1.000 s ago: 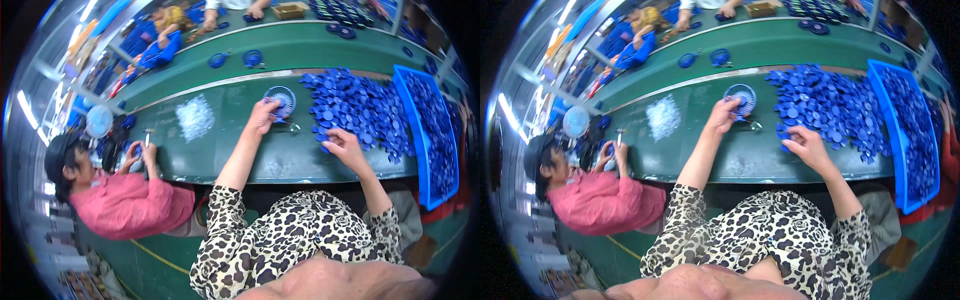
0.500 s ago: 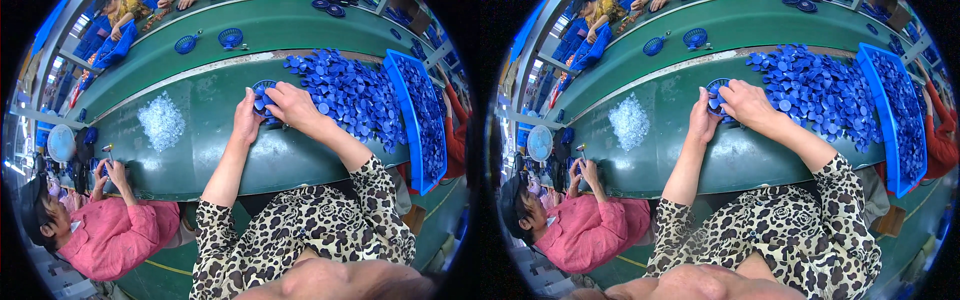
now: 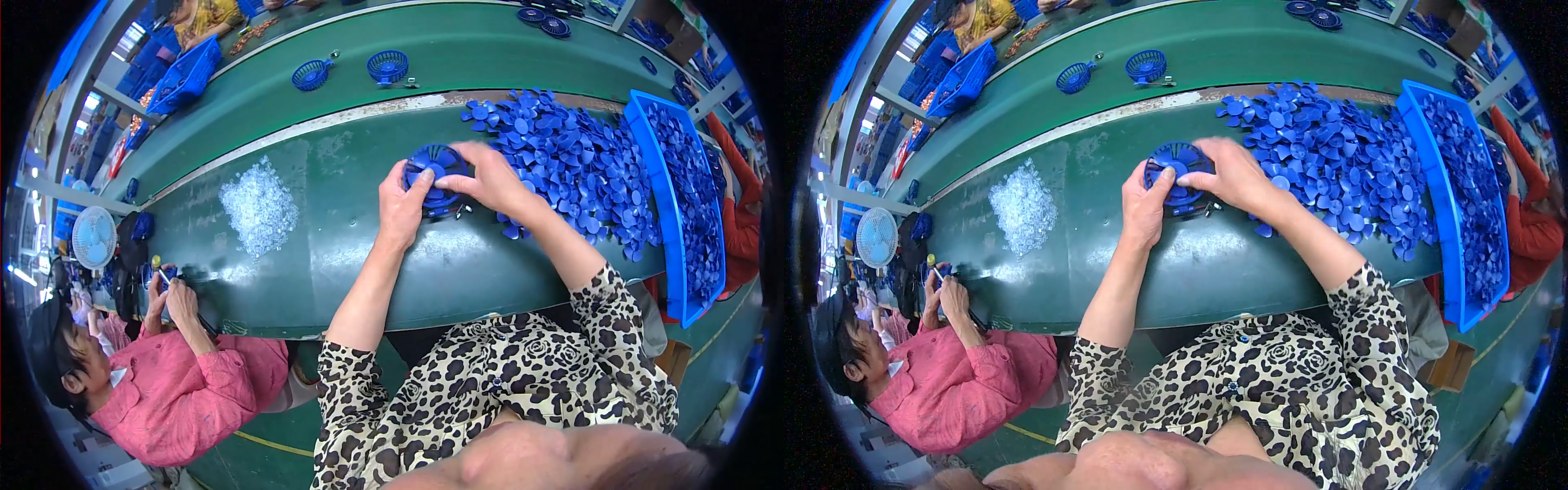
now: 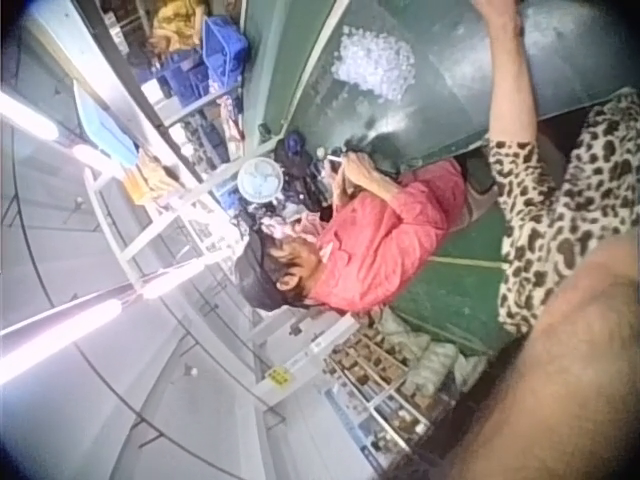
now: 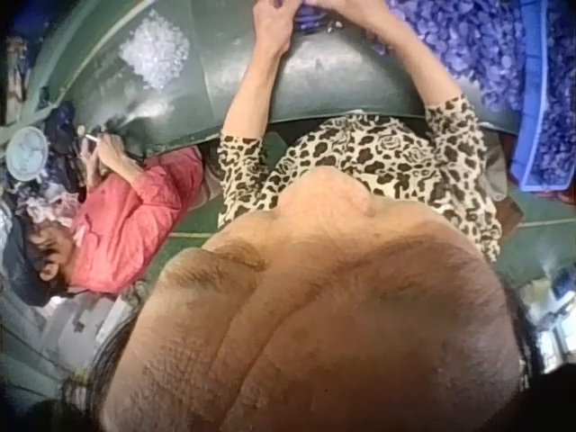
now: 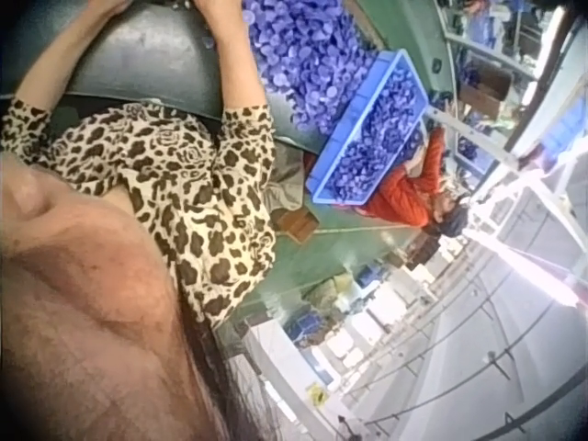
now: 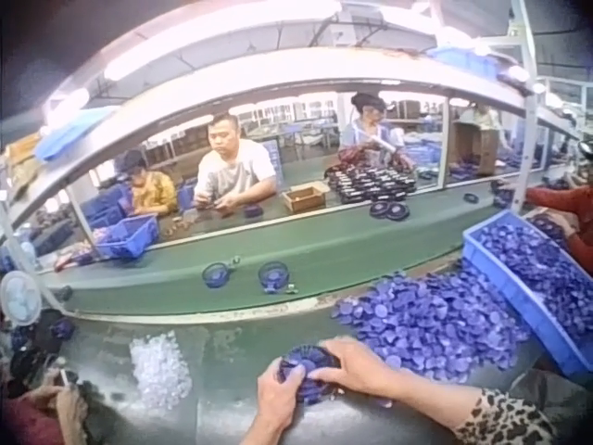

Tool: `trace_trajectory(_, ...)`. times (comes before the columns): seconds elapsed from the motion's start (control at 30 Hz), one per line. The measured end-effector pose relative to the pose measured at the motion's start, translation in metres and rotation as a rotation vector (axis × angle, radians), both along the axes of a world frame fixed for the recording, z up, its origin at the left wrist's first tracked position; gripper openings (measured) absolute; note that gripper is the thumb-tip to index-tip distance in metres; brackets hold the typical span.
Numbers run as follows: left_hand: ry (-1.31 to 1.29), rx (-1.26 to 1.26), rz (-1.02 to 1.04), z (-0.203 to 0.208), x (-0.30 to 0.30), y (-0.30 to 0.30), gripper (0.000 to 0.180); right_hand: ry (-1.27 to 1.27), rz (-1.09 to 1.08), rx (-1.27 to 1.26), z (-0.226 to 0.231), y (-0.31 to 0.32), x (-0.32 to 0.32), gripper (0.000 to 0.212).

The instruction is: Assemble small blue plastic fan-shaped components on a production line.

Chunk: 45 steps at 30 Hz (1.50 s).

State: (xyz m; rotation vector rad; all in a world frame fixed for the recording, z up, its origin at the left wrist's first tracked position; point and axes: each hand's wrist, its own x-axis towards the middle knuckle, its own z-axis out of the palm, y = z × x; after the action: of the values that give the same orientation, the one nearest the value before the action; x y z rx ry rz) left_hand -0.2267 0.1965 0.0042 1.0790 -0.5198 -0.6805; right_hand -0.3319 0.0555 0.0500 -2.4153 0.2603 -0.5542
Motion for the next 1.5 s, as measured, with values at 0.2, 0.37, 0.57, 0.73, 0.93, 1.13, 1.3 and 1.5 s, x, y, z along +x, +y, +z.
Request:
trace_trajectory(0.2,-0.248,0.141,0.049,0.008,0.001,0.003,0.029,0.19,0.044,0.492,-0.012,-0.006,0.008,0.03)
trace_trajectory(0.37,-0.237,0.209,0.126,0.004,0.003,-0.005,0.031,0.284,0.017,0.543,-0.02,-0.032,0.031,0.028)
trace_trajectory(0.57,-0.141,0.158,0.101,-0.003,0.004,-0.002,0.043,-0.13,-0.323,0.891,-0.006,-0.11,0.059,0.035)
trace_trajectory(0.73,-0.22,0.25,0.0,-0.009,0.0,0.001,0.03,0.269,-0.224,-0.391,-0.025,-0.107,0.056,0.021)
trace_trajectory(0.93,-0.171,0.283,-0.033,0.009,-0.012,-0.01,0.023,0.389,-0.223,-0.46,-0.019,-0.115,0.059,0.016)
trace_trajectory(1.13,-0.77,0.501,0.047,0.06,0.043,-0.047,0.033,0.058,-0.008,-0.257,0.004,-0.081,0.037,0.035)
trace_trajectory(1.3,-1.442,0.735,0.578,0.019,0.198,-0.091,0.04,0.015,0.259,-0.052,-0.003,0.005,-0.027,0.036)
trace_trajectory(1.5,-1.708,0.956,0.475,-0.017,0.238,-0.15,0.024,0.037,0.139,0.068,-0.031,0.021,-0.07,0.037)
